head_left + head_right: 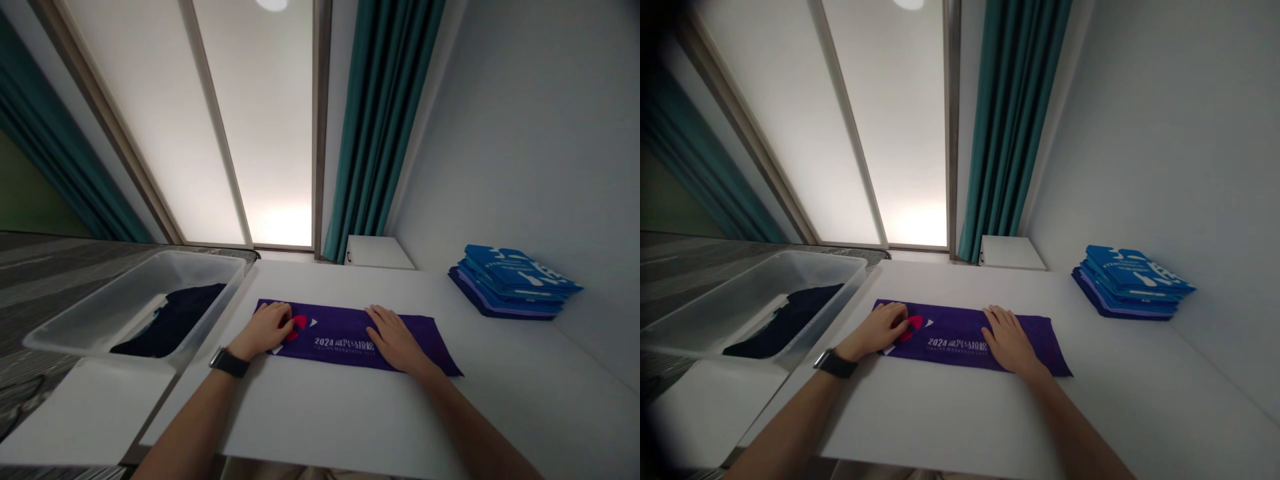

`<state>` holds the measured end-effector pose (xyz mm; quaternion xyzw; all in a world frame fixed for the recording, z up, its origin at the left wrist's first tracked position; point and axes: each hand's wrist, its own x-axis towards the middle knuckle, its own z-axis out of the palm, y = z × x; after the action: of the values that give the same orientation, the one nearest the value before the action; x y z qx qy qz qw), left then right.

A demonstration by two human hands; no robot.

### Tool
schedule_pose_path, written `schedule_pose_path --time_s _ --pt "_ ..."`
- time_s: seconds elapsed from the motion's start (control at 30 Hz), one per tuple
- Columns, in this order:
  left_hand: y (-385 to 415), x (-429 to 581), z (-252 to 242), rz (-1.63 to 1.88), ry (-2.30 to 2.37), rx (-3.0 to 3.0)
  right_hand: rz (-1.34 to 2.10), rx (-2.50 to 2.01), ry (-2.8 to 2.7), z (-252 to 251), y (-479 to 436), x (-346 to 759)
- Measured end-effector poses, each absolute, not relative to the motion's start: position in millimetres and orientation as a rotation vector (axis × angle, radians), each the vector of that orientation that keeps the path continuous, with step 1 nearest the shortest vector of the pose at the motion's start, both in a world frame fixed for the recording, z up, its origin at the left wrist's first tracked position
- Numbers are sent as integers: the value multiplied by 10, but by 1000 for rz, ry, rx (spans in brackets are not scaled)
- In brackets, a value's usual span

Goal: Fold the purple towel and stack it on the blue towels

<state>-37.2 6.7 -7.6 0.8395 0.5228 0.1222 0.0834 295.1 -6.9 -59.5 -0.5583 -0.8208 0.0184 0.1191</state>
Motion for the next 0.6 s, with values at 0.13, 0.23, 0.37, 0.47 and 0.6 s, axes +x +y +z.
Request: schedule_pose_path --time_s 0.13,0.23,0.37,0.47,0.6 --pt "53 -393 -58 390 1514 2494 61 -1641 -2405 -604 -61 2959" --pt "54 -405 -60 390 1568 2467 51 -1634 -2403 -605 -59 2963" --pt "51 -402 -55 320 1624 2494 43 -1614 -2391 -597 -65 2958" --pt "57 -420 -78 280 1634 2535 53 -1625 -2383 -588 -70 2949" --pt "82 -482 -127 274 1660 2590 57 -1627 -2380 -583 -67 2945"
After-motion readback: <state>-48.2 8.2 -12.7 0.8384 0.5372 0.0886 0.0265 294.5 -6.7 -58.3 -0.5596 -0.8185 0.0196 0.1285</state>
